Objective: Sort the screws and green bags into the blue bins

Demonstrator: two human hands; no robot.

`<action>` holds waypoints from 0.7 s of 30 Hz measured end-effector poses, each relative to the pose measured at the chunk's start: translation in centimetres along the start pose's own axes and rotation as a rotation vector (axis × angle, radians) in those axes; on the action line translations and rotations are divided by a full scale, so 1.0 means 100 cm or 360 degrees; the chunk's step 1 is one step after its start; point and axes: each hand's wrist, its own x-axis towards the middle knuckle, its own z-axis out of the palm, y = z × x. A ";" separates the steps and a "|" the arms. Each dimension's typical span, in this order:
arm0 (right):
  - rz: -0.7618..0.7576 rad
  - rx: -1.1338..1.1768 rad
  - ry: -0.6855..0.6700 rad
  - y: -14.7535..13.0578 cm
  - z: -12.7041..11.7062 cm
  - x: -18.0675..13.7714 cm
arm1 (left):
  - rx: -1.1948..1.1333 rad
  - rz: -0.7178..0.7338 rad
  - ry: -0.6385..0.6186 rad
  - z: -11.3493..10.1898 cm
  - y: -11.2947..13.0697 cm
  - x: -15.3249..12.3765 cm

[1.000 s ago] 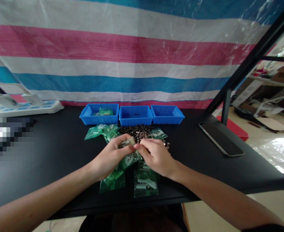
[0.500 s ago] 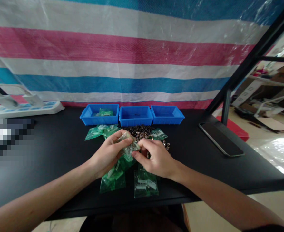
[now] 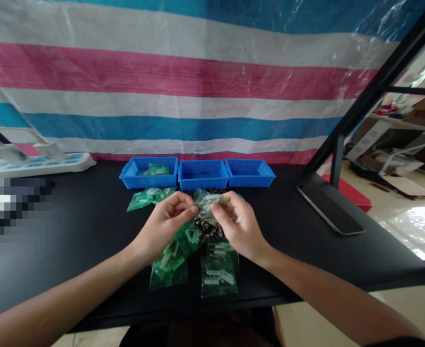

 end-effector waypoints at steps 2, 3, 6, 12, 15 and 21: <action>0.0009 0.0065 0.0094 0.000 -0.002 0.002 | 0.0272 0.0072 -0.0058 0.000 0.001 -0.001; 0.0005 0.0069 0.0094 0.000 -0.002 0.003 | 0.0345 0.0091 -0.0084 0.001 0.002 -0.001; -0.0067 -0.0004 -0.0075 -0.001 -0.001 0.000 | 0.0401 0.0105 -0.0122 0.002 0.001 -0.001; -0.0231 -0.0306 -0.0105 -0.010 -0.004 -0.005 | 0.1019 0.0303 -0.0326 -0.007 0.005 0.000; -0.0240 -0.0390 -0.0097 -0.017 -0.005 -0.008 | 0.1243 0.0390 -0.0258 -0.008 0.012 0.000; -0.0369 -0.0552 -0.0315 -0.018 0.005 -0.020 | 0.1218 0.0291 -0.0148 -0.006 0.008 0.002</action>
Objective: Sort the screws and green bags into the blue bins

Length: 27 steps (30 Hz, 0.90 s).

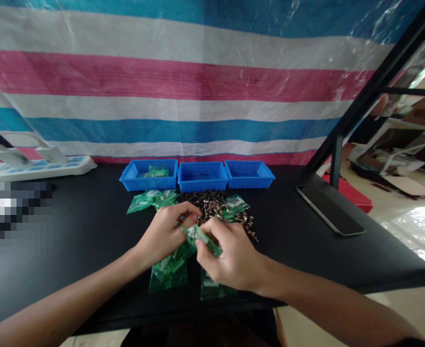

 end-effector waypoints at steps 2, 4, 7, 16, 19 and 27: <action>-0.0005 -0.0031 -0.0043 0.001 0.002 -0.001 | 0.0027 -0.0002 0.0029 0.002 -0.002 0.001; 0.0004 -0.0027 -0.0063 0.002 0.001 -0.001 | 0.0069 -0.0011 0.0068 0.002 -0.003 0.002; 0.0009 -0.0007 -0.0078 0.000 -0.001 -0.001 | 0.0150 -0.0049 0.0105 0.000 -0.004 0.004; -0.0015 -0.0017 -0.0056 -0.002 0.001 0.000 | 0.0684 0.0226 -0.0153 0.010 -0.010 -0.004; -0.0074 -0.0046 -0.0037 -0.001 0.002 0.000 | 0.0831 0.0307 -0.0206 0.013 -0.010 -0.006; -0.0261 -0.0237 -0.0094 0.002 0.005 -0.002 | 0.0829 0.0180 -0.0179 0.000 -0.005 0.000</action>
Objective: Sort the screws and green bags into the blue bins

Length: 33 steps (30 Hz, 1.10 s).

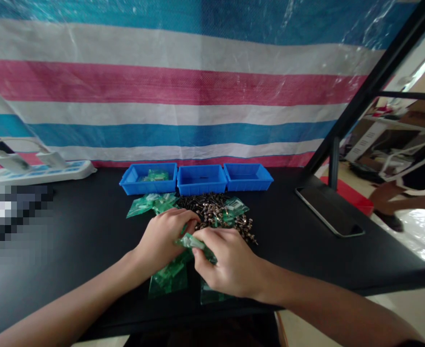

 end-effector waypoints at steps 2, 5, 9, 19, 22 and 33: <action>-0.0013 -0.0039 -0.0022 0.000 0.000 -0.001 | -0.0035 -0.0065 0.0025 -0.003 -0.002 0.002; -0.0025 -0.0066 0.0006 0.001 0.000 -0.001 | -0.0064 -0.0157 0.0048 -0.004 -0.005 0.005; -0.0053 -0.0047 0.0131 0.002 0.000 0.000 | -0.0097 -0.0126 0.0006 -0.001 -0.004 0.004; -0.0053 -0.0095 0.0083 0.007 0.000 0.000 | -0.0163 -0.0103 0.0012 -0.003 0.000 0.002; -0.0032 -0.0117 0.0070 0.007 -0.001 0.000 | -0.0171 -0.0153 0.0051 -0.006 0.000 0.003; -0.0030 -0.0037 0.0135 0.008 0.003 -0.001 | -0.0202 -0.0001 0.0006 0.011 -0.001 -0.001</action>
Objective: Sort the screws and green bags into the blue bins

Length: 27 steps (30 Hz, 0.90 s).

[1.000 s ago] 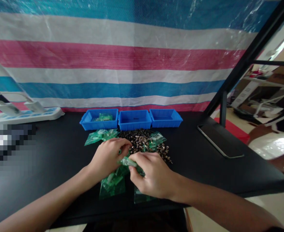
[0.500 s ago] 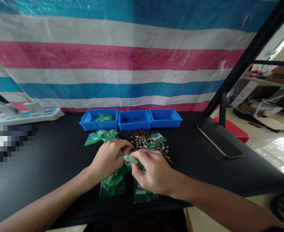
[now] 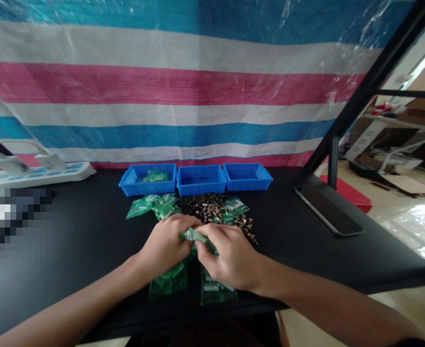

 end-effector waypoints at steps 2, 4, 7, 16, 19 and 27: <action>0.0002 0.0006 0.0009 0.000 0.000 0.000 | -0.0013 0.0002 0.0004 0.002 0.001 0.000; -0.0011 0.0025 0.0019 0.000 0.000 0.000 | -0.0039 -0.0018 -0.0006 0.001 0.001 0.000; -0.0051 0.0040 0.0041 -0.001 0.000 0.000 | -0.0059 -0.0045 -0.0027 -0.002 0.002 0.001; -0.0185 0.0014 0.0044 -0.001 -0.001 0.001 | 0.0123 0.0169 -0.0071 0.001 0.005 -0.002; -0.0264 -0.0012 0.0018 -0.001 -0.002 0.002 | 0.0221 0.0226 -0.0072 0.002 0.006 -0.003; -0.0458 -0.0084 -0.0029 -0.006 -0.006 0.004 | 0.0200 0.0215 -0.0123 0.003 0.003 -0.001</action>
